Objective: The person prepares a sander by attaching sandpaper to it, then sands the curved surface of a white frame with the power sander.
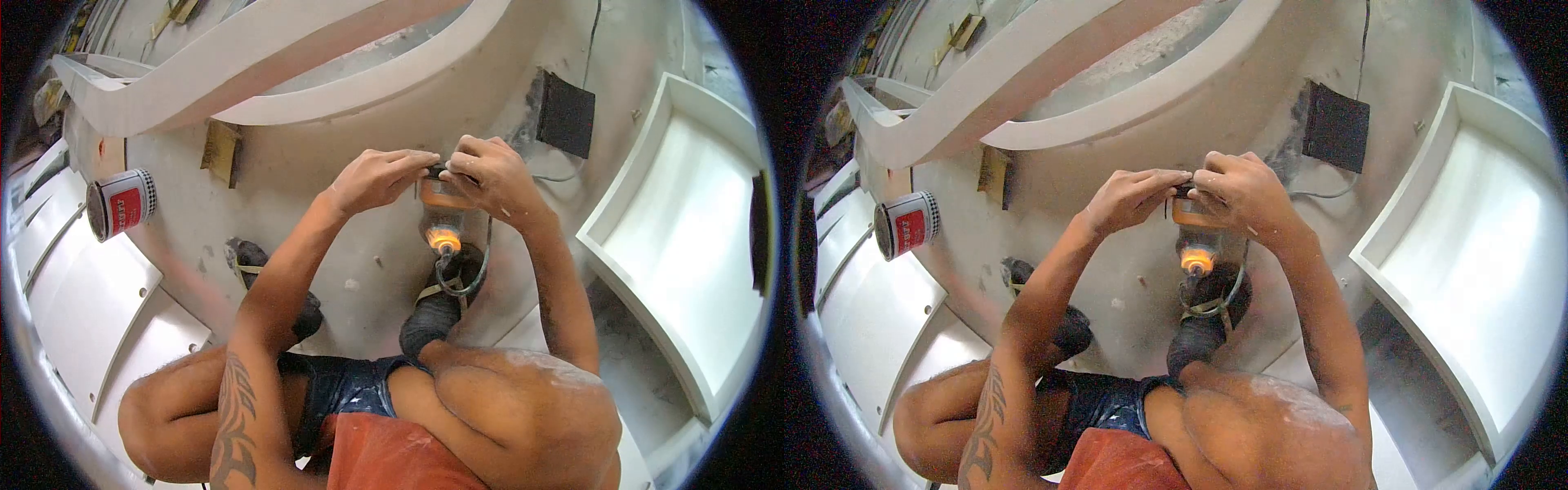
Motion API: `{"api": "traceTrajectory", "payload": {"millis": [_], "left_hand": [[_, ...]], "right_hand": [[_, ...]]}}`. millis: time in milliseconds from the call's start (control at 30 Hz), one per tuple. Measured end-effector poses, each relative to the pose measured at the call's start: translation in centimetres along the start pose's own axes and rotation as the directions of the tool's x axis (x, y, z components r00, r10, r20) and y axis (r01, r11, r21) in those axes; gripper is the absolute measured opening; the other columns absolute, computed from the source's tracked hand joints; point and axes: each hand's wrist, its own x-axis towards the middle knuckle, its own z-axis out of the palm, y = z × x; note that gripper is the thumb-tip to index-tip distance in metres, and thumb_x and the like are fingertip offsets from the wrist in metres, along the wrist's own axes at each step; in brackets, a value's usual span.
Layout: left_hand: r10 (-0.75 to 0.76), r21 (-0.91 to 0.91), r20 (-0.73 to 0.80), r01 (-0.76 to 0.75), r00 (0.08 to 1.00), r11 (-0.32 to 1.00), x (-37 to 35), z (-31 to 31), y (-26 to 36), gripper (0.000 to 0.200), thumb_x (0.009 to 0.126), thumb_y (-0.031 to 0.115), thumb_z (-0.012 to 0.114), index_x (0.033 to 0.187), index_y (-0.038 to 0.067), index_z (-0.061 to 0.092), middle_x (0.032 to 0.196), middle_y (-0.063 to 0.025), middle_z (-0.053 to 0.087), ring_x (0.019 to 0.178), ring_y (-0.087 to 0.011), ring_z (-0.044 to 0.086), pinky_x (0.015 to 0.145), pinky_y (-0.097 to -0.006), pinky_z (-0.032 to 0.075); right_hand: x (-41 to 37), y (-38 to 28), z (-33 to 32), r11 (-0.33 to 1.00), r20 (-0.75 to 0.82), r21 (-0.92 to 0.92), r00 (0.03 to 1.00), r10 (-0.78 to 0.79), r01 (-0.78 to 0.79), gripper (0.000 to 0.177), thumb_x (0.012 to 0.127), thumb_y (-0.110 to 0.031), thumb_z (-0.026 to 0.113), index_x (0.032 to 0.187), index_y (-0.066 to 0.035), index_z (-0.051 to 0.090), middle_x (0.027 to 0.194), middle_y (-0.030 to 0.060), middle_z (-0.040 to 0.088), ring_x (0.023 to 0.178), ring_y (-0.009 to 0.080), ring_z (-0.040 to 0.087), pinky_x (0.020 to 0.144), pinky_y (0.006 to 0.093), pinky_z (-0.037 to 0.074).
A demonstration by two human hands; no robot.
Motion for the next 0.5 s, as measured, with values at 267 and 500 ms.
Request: {"api": "traceTrajectory", "payload": {"millis": [267,500], "left_hand": [[0.136,-0.009,0.056,-0.136,0.989,0.991,0.0,-1.1,-1.5,0.046,0.09,0.004,0.072,0.135,0.012,0.066,0.124,-0.0138,0.075,0.098,-0.0367,0.076,0.084,-0.045,0.064],[0.003,-0.066,0.044,0.0,0.999,0.998,0.1,-0.9,-0.2,0.048,0.085,-0.002,0.071,0.131,0.01,0.069,0.122,-0.0154,0.075,0.1,-0.0347,0.076,0.087,-0.0432,0.064]], "right_hand": [[0.1,0.1,0.0,0.999,0.059,0.019,0.997,0.042,-0.043,0.019,0.088,-0.02,0.078,0.092,-0.007,0.065,0.091,0.0087,0.06,0.084,0.0306,0.061,0.08,0.0426,0.046],[0.7,-1.2,1.0,0.994,-0.031,-0.102,0.999,0.041,-0.044,0.02,0.088,-0.023,0.074,0.101,-0.012,0.065,0.09,0.0088,0.061,0.083,0.0301,0.066,0.076,0.0416,0.049]]}}
